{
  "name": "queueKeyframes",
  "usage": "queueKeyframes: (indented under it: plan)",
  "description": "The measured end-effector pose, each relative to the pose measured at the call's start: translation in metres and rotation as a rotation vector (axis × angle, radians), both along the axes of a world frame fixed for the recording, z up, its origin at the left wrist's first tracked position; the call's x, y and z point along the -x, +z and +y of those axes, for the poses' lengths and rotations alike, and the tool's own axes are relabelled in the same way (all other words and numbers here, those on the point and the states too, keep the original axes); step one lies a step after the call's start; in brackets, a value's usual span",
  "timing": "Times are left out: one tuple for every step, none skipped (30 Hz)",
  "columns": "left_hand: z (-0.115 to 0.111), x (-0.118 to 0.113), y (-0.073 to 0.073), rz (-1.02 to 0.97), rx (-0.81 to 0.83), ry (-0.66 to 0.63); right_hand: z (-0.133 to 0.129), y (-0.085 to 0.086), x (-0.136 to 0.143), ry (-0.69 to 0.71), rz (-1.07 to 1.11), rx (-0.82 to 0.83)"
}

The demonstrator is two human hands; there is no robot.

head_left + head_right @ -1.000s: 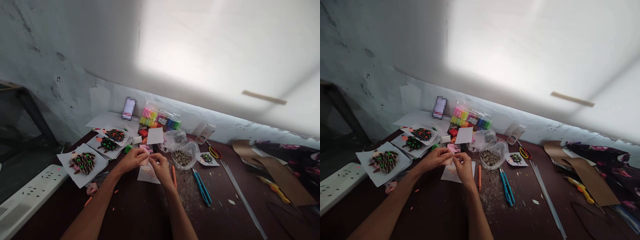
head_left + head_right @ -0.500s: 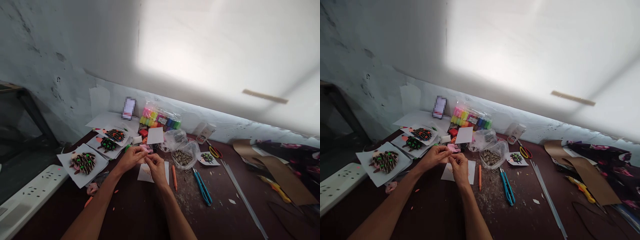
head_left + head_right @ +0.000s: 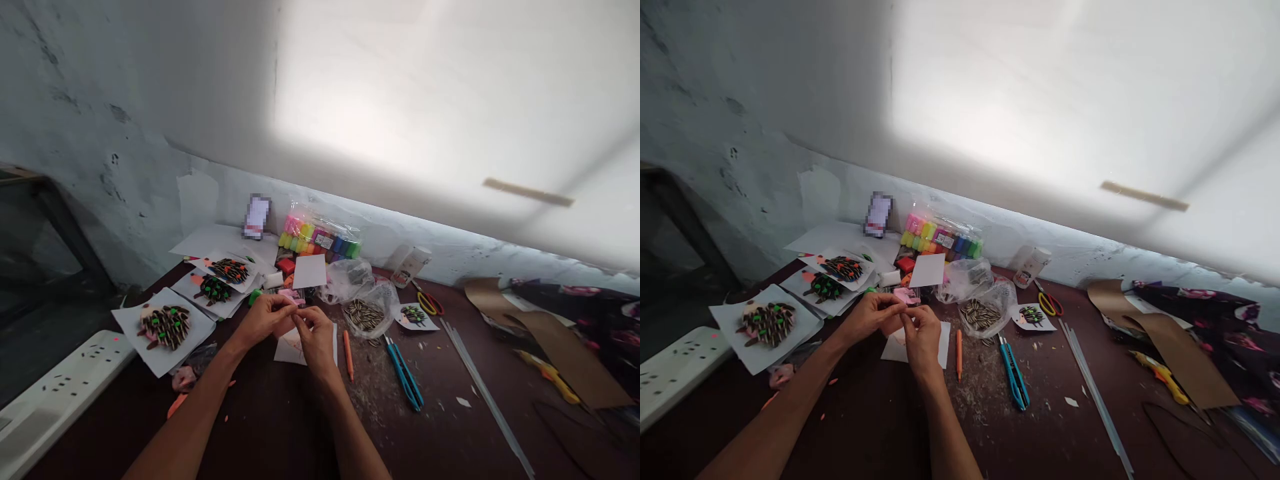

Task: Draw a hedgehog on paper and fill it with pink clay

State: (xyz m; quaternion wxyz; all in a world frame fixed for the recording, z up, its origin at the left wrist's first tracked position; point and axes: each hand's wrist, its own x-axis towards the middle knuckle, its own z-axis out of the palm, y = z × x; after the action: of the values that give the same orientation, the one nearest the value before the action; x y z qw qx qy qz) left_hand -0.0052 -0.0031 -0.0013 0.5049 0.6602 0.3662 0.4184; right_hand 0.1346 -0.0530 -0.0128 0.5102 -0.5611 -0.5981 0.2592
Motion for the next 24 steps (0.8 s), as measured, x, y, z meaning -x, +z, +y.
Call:
queueKeyframes:
  plan:
    - [0.0000, -0.0009, 0.0003, -0.020, 0.006, 0.012, -0.0003, 0.0004, -0.0003, -0.020, 0.009, -0.016]
    - [0.0000, -0.0015, 0.0004, -0.044, 0.016, 0.022, -0.0005, 0.0010, -0.0008, -0.036, 0.016, -0.031]
    - [0.0002, -0.0017, 0.0003, -0.065, 0.028, 0.025, -0.0007, 0.0018, -0.0016, -0.048, 0.022, -0.045]
    - [0.0003, -0.0015, -0.0001, -0.078, 0.041, 0.019, -0.0008, 0.0026, -0.0024, -0.054, 0.025, -0.057]
    - [0.0003, -0.0011, -0.0006, -0.081, 0.056, 0.001, -0.0008, 0.0035, -0.0033, -0.057, 0.028, -0.067]
    - [0.0002, -0.0005, -0.0013, -0.072, 0.074, -0.028, -0.0006, 0.0041, -0.0040, -0.058, 0.034, -0.077]
    - [0.0000, 0.0001, -0.0020, -0.057, 0.095, -0.065, -0.0002, 0.0046, -0.0047, -0.058, 0.045, -0.087]
    - [-0.0004, 0.0006, -0.0025, -0.041, 0.114, -0.100, 0.0003, 0.0048, -0.0052, -0.059, 0.058, -0.097]
    - [-0.0008, 0.0009, -0.0028, -0.034, 0.128, -0.124, 0.0009, 0.0047, -0.0056, -0.058, 0.073, -0.105]
    - [-0.0012, 0.0010, -0.0029, -0.037, 0.138, -0.134, 0.0015, 0.0045, -0.0060, -0.052, 0.088, -0.110]
    - [-0.0015, 0.0009, -0.0028, -0.044, 0.142, -0.132, 0.0021, 0.0042, -0.0063, -0.041, 0.101, -0.112]
    - [-0.0017, 0.0006, -0.0025, -0.052, 0.143, -0.123, 0.0027, 0.0038, -0.0067, -0.026, 0.112, -0.111]
    - [-0.0018, 0.0002, -0.0023, -0.059, 0.142, -0.112, 0.0031, 0.0033, -0.0072, -0.009, 0.119, -0.105]
    - [-0.0017, -0.0002, -0.0023, -0.063, 0.141, -0.101, 0.0035, 0.0029, -0.0076, 0.008, 0.125, -0.095]
    - [-0.0015, -0.0006, -0.0024, -0.068, 0.141, -0.092, 0.0037, 0.0026, -0.0080, 0.021, 0.131, -0.085]
    - [-0.0011, -0.0010, -0.0026, -0.072, 0.140, -0.083, 0.0038, 0.0023, -0.0083, 0.029, 0.135, -0.074]
    - [-0.0007, -0.0013, -0.0029, -0.076, 0.138, -0.071, 0.0037, 0.0021, -0.0084, 0.035, 0.137, -0.063]
    - [-0.0003, -0.0016, -0.0032, -0.082, 0.135, -0.058, 0.0036, 0.0021, -0.0083, 0.040, 0.140, -0.053]
    - [0.0000, -0.0018, -0.0033, -0.090, 0.133, -0.044, 0.0033, 0.0022, -0.0079, 0.043, 0.144, -0.046]
    - [0.0002, -0.0021, -0.0033, -0.101, 0.131, -0.032, 0.0029, 0.0025, -0.0073, 0.044, 0.150, -0.042]
    - [0.0002, -0.0024, -0.0032, -0.116, 0.128, -0.021, 0.0024, 0.0029, -0.0065, 0.041, 0.160, -0.041]
    - [0.0001, -0.0029, -0.0029, -0.134, 0.124, -0.010, 0.0018, 0.0036, -0.0055, 0.033, 0.174, -0.043]
    - [-0.0002, -0.0035, -0.0026, -0.151, 0.118, 0.000, 0.0012, 0.0044, -0.0044, 0.021, 0.195, -0.044]
    - [-0.0006, -0.0041, -0.0023, -0.162, 0.115, 0.008, 0.0006, 0.0053, -0.0033, 0.006, 0.219, -0.041]
